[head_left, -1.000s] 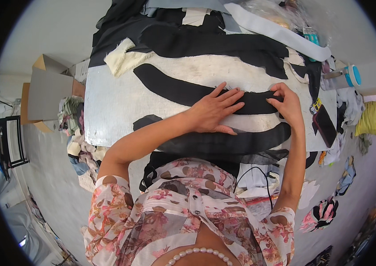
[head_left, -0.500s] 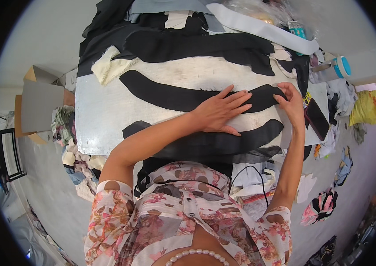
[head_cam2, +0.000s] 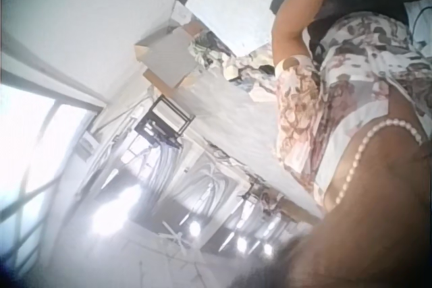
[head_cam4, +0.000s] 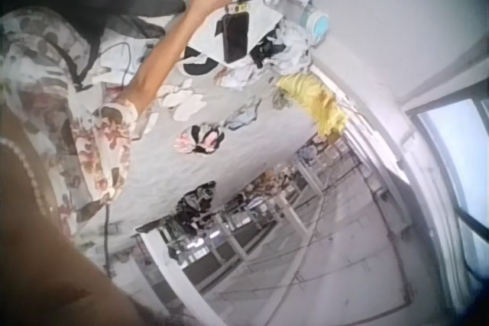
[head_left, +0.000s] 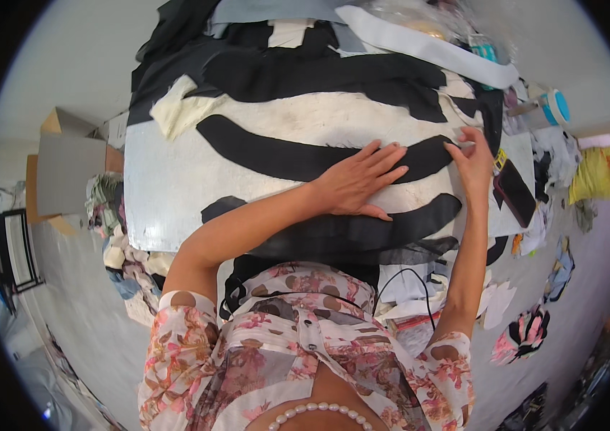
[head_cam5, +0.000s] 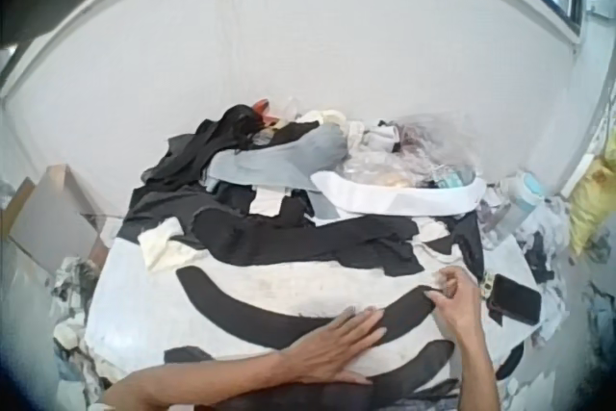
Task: The person repeatedly folds a long black fabric strip on a white table, smoothing it with both hands and resetting it multiple times. The workspace contains scattered fabric scraps and tools, but the person handles only the black strip throughout the clip.
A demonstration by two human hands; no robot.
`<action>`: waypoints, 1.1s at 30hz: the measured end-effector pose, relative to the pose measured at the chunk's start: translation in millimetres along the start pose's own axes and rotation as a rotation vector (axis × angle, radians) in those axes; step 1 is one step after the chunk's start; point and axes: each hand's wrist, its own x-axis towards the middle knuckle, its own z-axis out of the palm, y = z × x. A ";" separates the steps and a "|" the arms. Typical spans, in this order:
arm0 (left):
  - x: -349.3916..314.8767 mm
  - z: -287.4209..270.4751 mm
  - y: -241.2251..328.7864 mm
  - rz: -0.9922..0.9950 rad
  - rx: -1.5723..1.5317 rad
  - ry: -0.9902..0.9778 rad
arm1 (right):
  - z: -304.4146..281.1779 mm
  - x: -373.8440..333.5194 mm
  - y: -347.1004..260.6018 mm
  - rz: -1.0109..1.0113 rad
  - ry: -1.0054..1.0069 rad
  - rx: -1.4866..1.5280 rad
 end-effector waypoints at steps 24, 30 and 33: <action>-190.6 -89.3 -48.0 -0.485 -0.008 -0.049 | 62.4 -46.4 -138.3 -0.315 -0.646 0.076; -215.2 -92.0 -69.4 -0.588 0.143 -0.033 | 61.2 -46.0 -140.1 -0.377 -0.642 0.029; -221.4 -89.6 -77.2 -0.597 0.213 -0.024 | 60.4 -44.3 -140.7 -0.383 -0.666 0.013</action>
